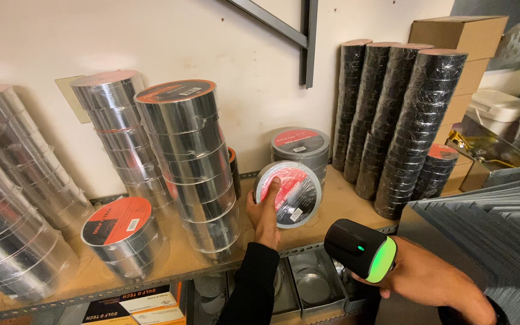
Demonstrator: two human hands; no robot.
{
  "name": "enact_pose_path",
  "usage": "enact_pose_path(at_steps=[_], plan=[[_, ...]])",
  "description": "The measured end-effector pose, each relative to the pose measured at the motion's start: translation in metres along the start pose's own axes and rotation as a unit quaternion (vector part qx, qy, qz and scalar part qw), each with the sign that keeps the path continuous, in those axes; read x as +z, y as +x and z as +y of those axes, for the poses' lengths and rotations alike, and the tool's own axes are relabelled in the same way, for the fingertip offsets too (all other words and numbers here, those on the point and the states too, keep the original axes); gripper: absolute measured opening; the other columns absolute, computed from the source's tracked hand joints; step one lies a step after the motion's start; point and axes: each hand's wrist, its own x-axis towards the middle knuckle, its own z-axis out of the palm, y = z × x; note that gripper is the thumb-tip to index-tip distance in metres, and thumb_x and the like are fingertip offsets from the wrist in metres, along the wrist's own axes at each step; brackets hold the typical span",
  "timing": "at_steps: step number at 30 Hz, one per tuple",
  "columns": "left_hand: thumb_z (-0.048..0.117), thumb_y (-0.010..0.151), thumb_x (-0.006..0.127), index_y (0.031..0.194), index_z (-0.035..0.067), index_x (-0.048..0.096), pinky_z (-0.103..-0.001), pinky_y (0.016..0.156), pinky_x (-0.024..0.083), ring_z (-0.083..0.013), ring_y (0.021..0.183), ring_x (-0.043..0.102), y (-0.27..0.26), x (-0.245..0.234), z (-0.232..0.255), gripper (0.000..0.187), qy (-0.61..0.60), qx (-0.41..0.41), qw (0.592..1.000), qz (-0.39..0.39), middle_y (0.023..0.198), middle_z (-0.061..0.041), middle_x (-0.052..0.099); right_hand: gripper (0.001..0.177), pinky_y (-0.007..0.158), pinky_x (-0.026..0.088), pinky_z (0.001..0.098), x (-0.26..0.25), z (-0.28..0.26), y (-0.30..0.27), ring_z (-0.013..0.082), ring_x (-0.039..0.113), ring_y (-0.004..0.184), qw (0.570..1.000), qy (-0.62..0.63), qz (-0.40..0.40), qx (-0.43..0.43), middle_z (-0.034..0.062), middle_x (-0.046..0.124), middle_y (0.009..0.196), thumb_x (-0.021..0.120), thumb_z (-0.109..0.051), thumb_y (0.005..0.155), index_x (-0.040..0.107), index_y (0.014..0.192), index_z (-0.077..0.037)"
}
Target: The person uses a handheld barcode scanner to scan the labels on rolls of duct tape and aluminum foil tape before placing the items into a wire basket.
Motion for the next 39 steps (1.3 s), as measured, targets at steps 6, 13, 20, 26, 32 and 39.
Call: enact_pose_path(at_steps=[6,13,20,26,32,39], plan=[[0.034,0.063,0.093,0.114,0.009,0.069,-0.031,0.091,0.053,-0.0159,0.098,0.067,-0.008,0.002,0.006,0.062,-0.015,-0.006,1.0,0.0,0.105,-0.007,0.078,0.01,0.073,0.052,0.0265,-0.003,-0.002,-0.006,0.0131,0.059,0.058,0.999,-0.036,0.012,0.01,0.0055,0.067,0.055,0.088,-0.021,0.089,0.083,0.084,-0.013],[0.04,0.057,0.091,0.164,0.008,0.035,-0.04,0.117,0.048,-0.02,0.139,0.058,-0.015,0.002,0.013,0.125,-0.002,-0.063,0.998,0.0,0.154,-0.011,0.061,0.01,0.066,0.054,0.0302,-0.004,0.002,-0.007,0.0155,0.057,0.056,1.0,0.009,-0.009,-0.008,0.0034,0.069,0.07,0.086,-0.013,0.089,0.079,0.083,-0.009],[0.037,0.058,0.091,0.157,0.005,0.044,-0.031,0.112,0.047,-0.0141,0.124,0.062,-0.011,0.003,0.006,0.114,-0.014,-0.046,0.999,0.013,0.137,-0.009,0.069,0.006,0.073,0.053,0.0267,-0.006,0.0,-0.006,0.0134,0.058,0.058,0.999,-0.035,-0.005,0.003,0.0028,0.068,0.064,0.083,-0.019,0.087,0.082,0.085,-0.014],[0.033,0.063,0.094,0.118,0.009,0.071,-0.031,0.081,0.055,-0.0147,0.091,0.066,0.007,0.002,-0.013,0.064,-0.02,0.009,0.999,0.025,0.104,-0.007,0.077,0.011,0.073,0.052,0.0265,-0.007,-0.004,-0.001,0.0127,0.061,0.06,0.999,-0.037,-0.009,-0.013,0.0042,0.067,0.057,0.075,-0.02,0.086,0.084,0.083,-0.013],[0.035,0.061,0.093,0.125,0.008,0.068,-0.032,0.084,0.056,-0.0164,0.095,0.068,-0.009,0.003,-0.006,0.073,-0.001,0.005,0.999,0.033,0.11,-0.008,0.077,0.013,0.07,0.053,0.0315,-0.002,0.014,0.02,0.0182,0.061,0.062,0.993,0.112,0.042,-0.023,0.0112,0.077,0.071,0.076,-0.011,0.089,0.087,0.095,-0.005],[0.013,0.074,0.085,0.145,0.006,0.064,-0.034,0.096,0.06,-0.0202,0.111,0.072,-0.043,-0.034,0.0,0.075,-0.07,0.045,0.995,-0.055,0.13,-0.014,0.077,0.029,0.099,0.046,0.0378,0.034,0.108,0.099,0.017,0.073,0.085,0.935,0.043,0.16,-0.312,0.0031,0.088,0.088,0.087,-0.023,0.077,0.082,0.105,-0.014]])
